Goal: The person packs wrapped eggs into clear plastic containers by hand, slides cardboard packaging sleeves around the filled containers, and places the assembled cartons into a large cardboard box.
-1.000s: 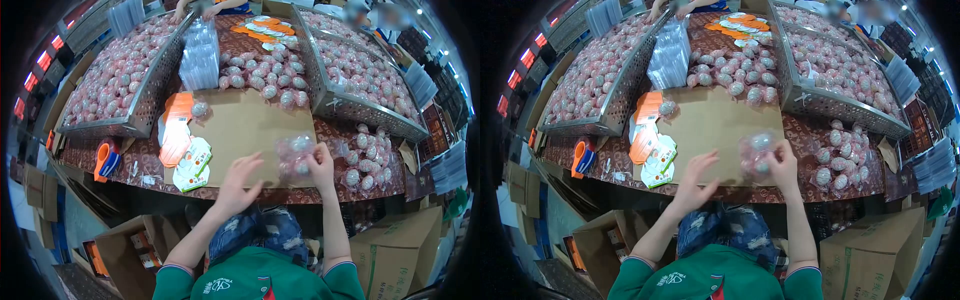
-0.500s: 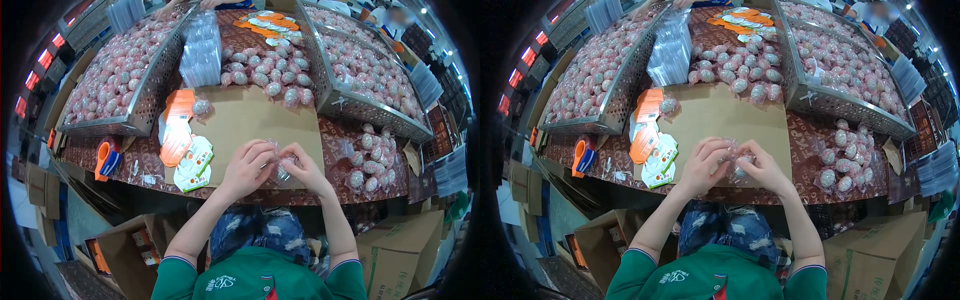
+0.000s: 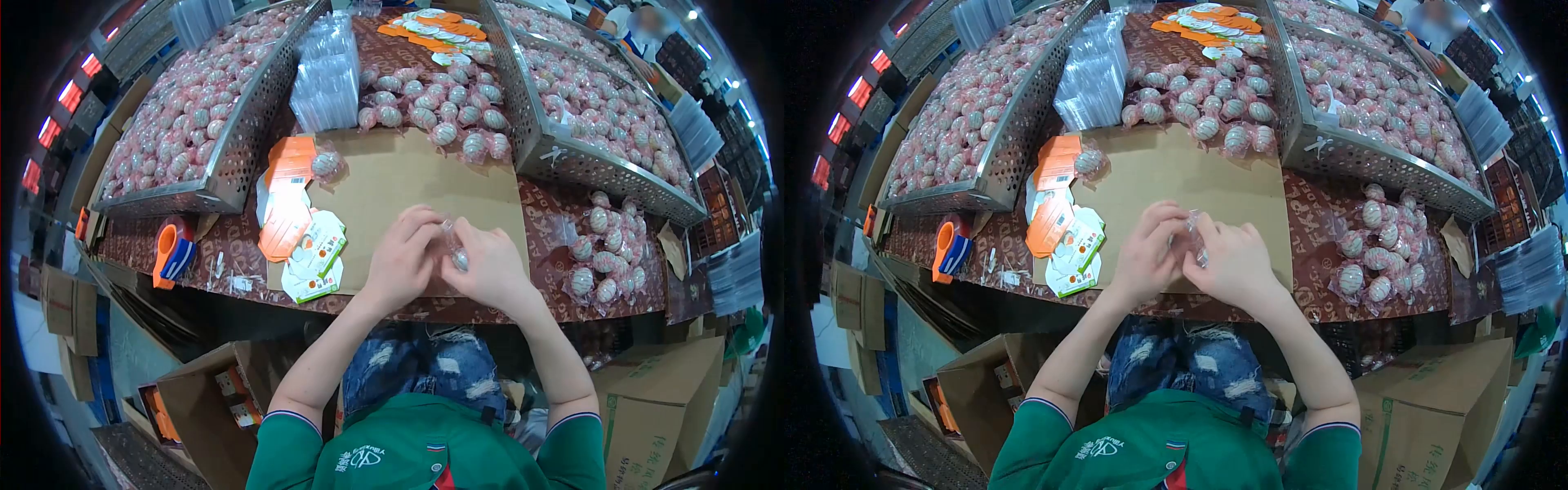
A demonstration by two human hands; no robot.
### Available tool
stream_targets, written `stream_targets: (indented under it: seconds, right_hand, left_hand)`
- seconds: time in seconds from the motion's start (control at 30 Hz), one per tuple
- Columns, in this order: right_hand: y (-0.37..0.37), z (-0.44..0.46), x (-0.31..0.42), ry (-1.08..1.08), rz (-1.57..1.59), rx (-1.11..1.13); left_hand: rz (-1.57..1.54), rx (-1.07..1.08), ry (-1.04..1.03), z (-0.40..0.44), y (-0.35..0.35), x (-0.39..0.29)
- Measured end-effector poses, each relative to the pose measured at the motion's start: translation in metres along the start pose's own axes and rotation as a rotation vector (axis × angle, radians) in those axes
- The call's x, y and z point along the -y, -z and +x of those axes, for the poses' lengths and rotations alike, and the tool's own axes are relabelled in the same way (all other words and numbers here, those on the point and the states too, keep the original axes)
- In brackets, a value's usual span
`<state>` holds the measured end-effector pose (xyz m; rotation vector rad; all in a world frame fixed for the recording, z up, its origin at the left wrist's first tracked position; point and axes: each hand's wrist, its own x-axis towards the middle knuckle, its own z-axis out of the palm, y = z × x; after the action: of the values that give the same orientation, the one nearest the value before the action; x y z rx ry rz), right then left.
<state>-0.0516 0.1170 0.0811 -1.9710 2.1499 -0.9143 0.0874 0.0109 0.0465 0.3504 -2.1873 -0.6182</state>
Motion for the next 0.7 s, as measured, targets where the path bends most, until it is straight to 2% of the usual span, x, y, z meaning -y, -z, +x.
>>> stream_targets:
  seconds: [0.03, 0.07, 0.1, 0.13, 0.17, 0.2, 0.23, 0.3, 0.33, 0.37, 0.43, 0.47, 0.5, 0.57, 0.67, 0.7]
  right_hand:
    - [-0.002, 0.002, 0.002, -0.009, -0.167, 0.013]
    - [-0.005, 0.003, 0.000, -0.012, -0.171, 0.014]
    - [-0.011, 0.005, -0.007, -0.037, -0.196, 0.010]
    - [-0.015, 0.009, -0.012, -0.061, -0.221, 0.007]
    - [-0.014, 0.011, -0.017, -0.061, -0.224, 0.009]
    - [-0.010, 0.010, -0.026, -0.206, -0.152, 0.020]
    - [-0.007, 0.009, -0.038, -0.350, -0.079, 0.033]
    - [-0.010, -0.003, -0.079, -0.544, 0.204, -0.093]
    - [-0.013, -0.011, -0.100, -0.509, 0.472, -0.221]
    - [-0.009, -0.018, -0.113, -0.689, 0.602, -0.203]
    - [-0.023, -0.040, -0.161, -0.658, 0.532, -0.300]
    - [-0.016, -0.046, -0.160, -0.685, 0.334, -0.274]
    - [-0.010, -0.048, -0.150, -0.685, 0.332, -0.275]
    - [0.003, -0.051, -0.118, -0.609, 0.319, -0.508]
    - [0.024, -0.054, -0.062, -0.555, 0.321, -0.467]
    - [0.020, -0.059, -0.052, -0.486, 0.380, -0.413]
  left_hand:
    - [-0.168, 0.029, 0.055, -0.001, -0.001, 0.008]
    - [-0.335, 0.058, 0.107, -0.002, 0.001, 0.013]
    - [-0.360, 0.046, 0.212, -0.001, 0.012, 0.003]
    - [-0.364, 0.043, 0.208, -0.003, 0.020, 0.001]
    - [-0.171, -0.024, 0.197, -0.006, 0.027, 0.001]
    - [0.023, -0.086, 0.187, -0.012, 0.036, 0.003]
    - [0.036, -0.080, 0.221, -0.023, 0.048, 0.010]
    - [0.152, -0.081, 0.287, -0.050, 0.073, 0.030]
    - [0.250, -0.082, 0.314, -0.065, 0.084, 0.038]
    - [0.349, -0.044, 0.366, -0.073, 0.095, 0.039]
    - [0.521, 0.166, 0.430, -0.095, 0.100, 0.049]
    - [0.512, 0.319, 0.457, -0.114, 0.095, 0.053]
    - [0.527, 0.408, 0.445, -0.118, 0.089, 0.042]
    - [0.458, 0.469, 0.345, -0.125, 0.082, 0.028]
    - [0.384, 0.495, 0.199, -0.133, 0.074, 0.026]
    - [0.446, 0.540, 0.164, -0.127, 0.077, 0.022]
